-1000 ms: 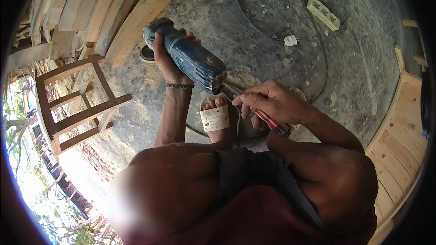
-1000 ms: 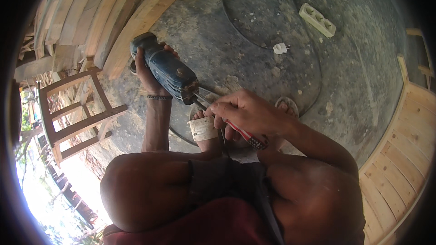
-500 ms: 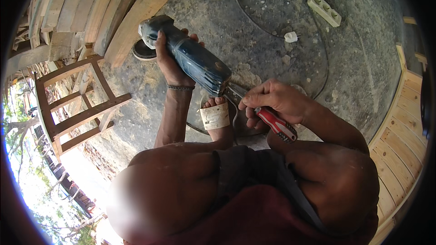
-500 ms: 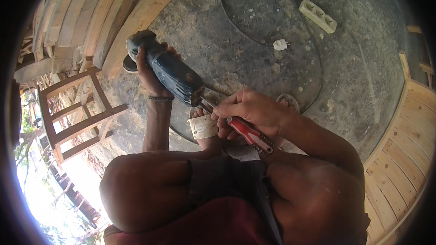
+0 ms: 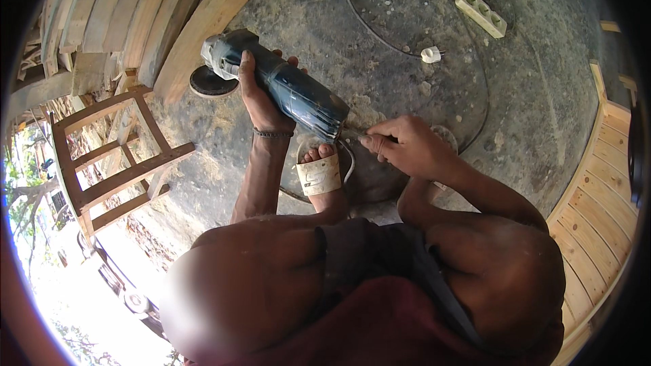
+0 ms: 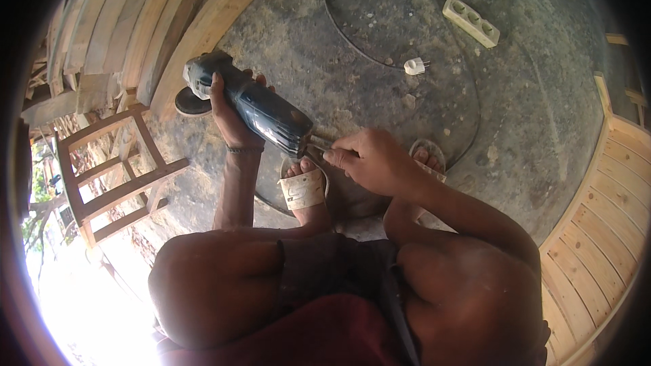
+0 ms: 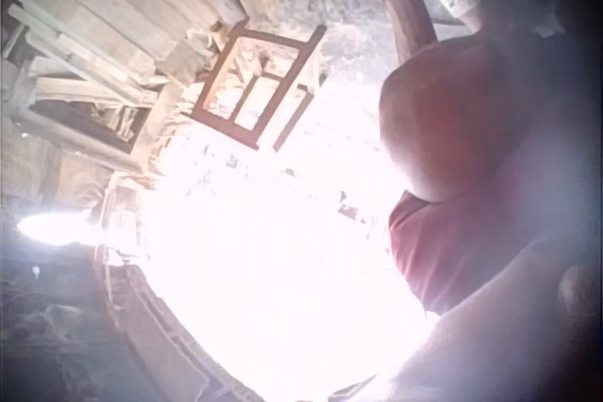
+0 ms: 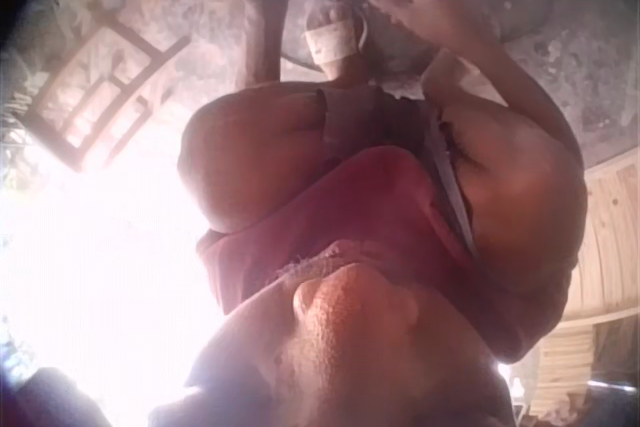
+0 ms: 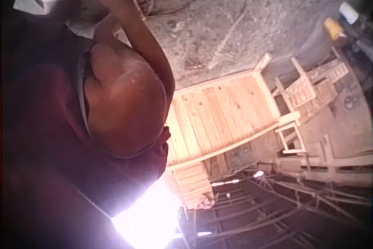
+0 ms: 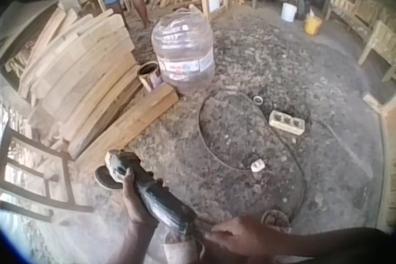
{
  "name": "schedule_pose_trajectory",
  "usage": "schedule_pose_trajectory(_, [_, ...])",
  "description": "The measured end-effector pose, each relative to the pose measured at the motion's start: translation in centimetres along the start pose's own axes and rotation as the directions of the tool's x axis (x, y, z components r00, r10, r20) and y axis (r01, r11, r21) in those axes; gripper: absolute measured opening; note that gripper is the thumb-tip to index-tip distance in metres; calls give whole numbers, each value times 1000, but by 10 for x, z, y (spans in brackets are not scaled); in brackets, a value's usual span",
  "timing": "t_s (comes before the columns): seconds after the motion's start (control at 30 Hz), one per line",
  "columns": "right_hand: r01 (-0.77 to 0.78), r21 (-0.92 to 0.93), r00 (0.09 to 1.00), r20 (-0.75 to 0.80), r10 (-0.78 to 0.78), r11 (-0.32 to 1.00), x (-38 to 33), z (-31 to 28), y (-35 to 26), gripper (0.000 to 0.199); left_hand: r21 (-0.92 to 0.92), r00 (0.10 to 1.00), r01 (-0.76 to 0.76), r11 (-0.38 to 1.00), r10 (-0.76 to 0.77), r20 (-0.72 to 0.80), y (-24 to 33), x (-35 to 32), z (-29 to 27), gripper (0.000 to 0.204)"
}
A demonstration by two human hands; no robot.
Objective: The person unscrews the casing of an angle grinder with a screwdriver, removes the cover to reveal the internal wiring, and uses the screwdriver to manipulate the internal components.
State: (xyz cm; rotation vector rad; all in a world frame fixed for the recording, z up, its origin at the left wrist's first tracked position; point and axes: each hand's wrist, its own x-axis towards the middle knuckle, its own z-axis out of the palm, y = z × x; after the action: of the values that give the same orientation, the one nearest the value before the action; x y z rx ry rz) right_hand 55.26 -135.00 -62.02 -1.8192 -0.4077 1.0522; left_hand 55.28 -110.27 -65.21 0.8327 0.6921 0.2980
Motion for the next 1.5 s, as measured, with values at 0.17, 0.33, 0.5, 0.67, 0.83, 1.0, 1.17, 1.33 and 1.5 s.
schedule_pose_trajectory(0.17, [-200,281,971,187,151,939,4,1,6,23,-10,998,31,999,-30,55,-2,-1,-3,52])
schedule_pose_trajectory(0.33, [-279,459,960,157,232,844,2,7,16,24,-22,998,64,998,-63,23,-7,-4,0,51])
schedule_pose_trajectory(0.5, [-263,480,955,251,155,837,4,6,16,27,13,999,41,999,-41,16,-10,-4,1,50])
schedule_pose_trajectory(0.67, [-251,520,961,237,144,817,4,8,16,22,-3,999,43,999,-43,11,-9,-4,-1,49])
schedule_pose_trajectory(0.83, [-232,369,955,261,139,900,10,3,23,25,-21,997,67,998,-66,45,-11,-5,-2,48])
schedule_pose_trajectory(1.0, [-334,497,932,303,200,801,8,4,17,33,-2,997,60,998,-59,45,-10,-7,1,49])
schedule_pose_trajectory(1.17, [-299,560,938,322,130,773,7,3,13,31,25,999,40,999,-41,24,-11,-9,2,51])
schedule_pose_trajectory(1.33, [-258,518,949,295,113,816,8,2,17,30,7,998,52,999,-52,34,-10,-8,3,52])
schedule_pose_trajectory(1.5, [-284,406,949,246,195,869,9,0,9,24,16,998,60,998,-60,19,-9,-8,2,52])
